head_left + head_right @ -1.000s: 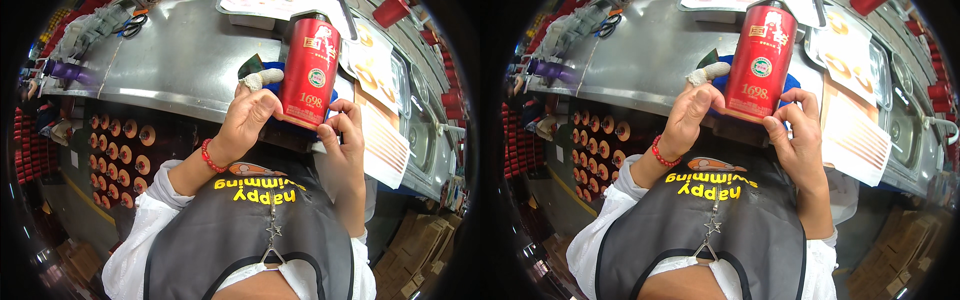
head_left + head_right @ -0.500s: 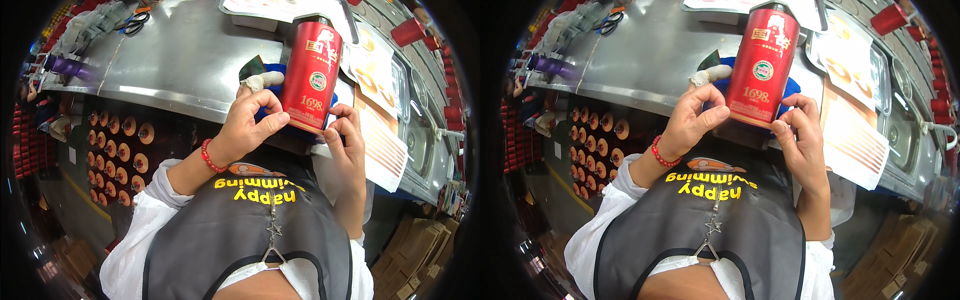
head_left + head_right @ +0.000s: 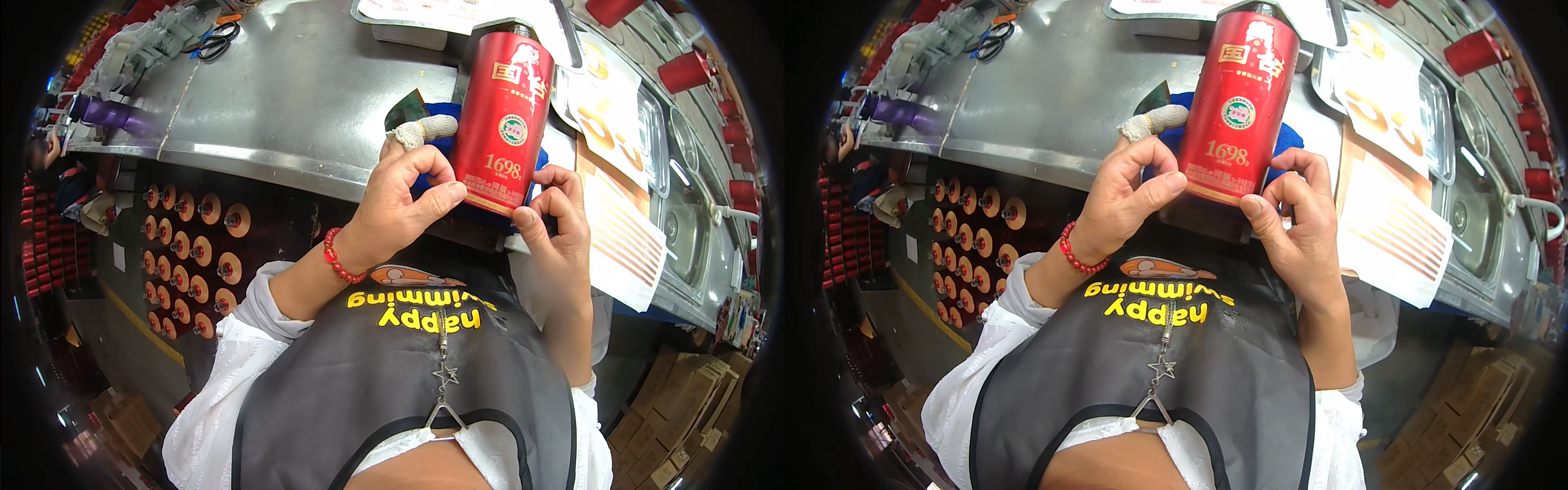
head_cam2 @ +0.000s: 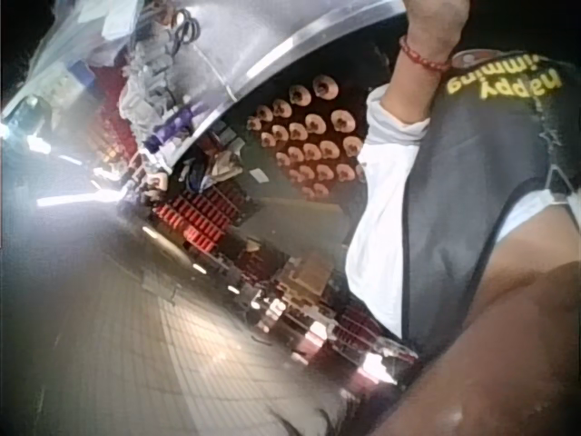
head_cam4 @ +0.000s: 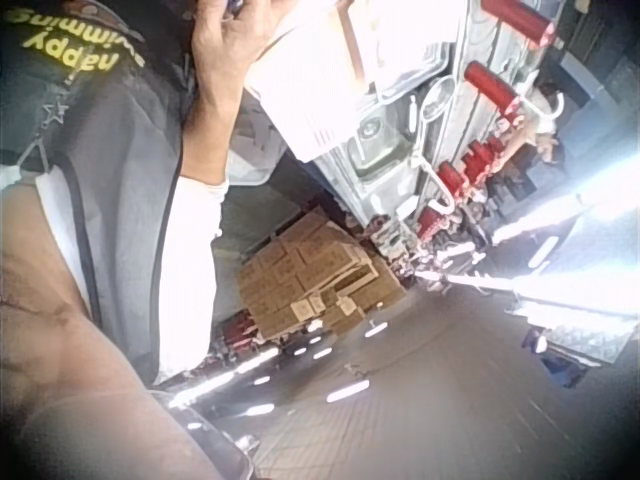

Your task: The person repeatedly picks red cylindrical containers from a tray, places a circular cardboard piece on the top opening, wipes the surface with a green cloth, applies a printed label to the side, smooths it with a small wooden stick, and returns the container to the tray. The process is repeated for multiple containers.

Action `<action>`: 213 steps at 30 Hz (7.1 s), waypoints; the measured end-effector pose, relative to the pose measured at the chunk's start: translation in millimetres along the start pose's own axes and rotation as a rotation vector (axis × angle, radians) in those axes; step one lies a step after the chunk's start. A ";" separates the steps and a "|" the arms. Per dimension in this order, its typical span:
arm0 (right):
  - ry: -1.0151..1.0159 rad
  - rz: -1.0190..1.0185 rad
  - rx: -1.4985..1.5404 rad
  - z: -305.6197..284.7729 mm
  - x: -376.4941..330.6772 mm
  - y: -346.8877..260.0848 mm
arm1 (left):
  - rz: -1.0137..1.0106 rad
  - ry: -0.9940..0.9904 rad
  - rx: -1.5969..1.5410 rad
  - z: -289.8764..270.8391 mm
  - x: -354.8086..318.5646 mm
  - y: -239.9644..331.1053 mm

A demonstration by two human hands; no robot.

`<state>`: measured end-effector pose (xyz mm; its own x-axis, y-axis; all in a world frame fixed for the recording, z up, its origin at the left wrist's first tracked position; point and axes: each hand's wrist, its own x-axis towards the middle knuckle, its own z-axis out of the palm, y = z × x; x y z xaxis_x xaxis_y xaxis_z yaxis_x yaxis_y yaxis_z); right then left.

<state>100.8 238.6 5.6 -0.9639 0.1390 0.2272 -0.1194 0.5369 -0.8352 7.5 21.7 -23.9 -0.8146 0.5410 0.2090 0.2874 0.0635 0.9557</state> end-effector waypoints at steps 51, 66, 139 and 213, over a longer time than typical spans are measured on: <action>-0.048 0.071 -0.009 0.6 0.9 -1.7 | -0.040 -0.033 -0.087 -5.3 -0.2 -7.0; -0.053 0.125 0.002 1.1 -0.4 1.1 | -0.021 -0.013 -0.159 -4.9 -4.8 -25.7; -0.323 0.182 0.263 -37.5 -5.5 24.1 | 1.065 -0.273 0.630 -4.8 26.9 4.7; -0.252 0.208 0.315 -45.2 -13.1 34.7 | 1.170 -0.020 0.838 11.5 22.5 -6.4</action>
<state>120.1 293.0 -3.7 -0.9983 -0.0113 -0.0579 0.0537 0.2339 -0.9708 -6.9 43.1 -27.7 0.0972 0.6370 0.7647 0.9858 0.0441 -0.1621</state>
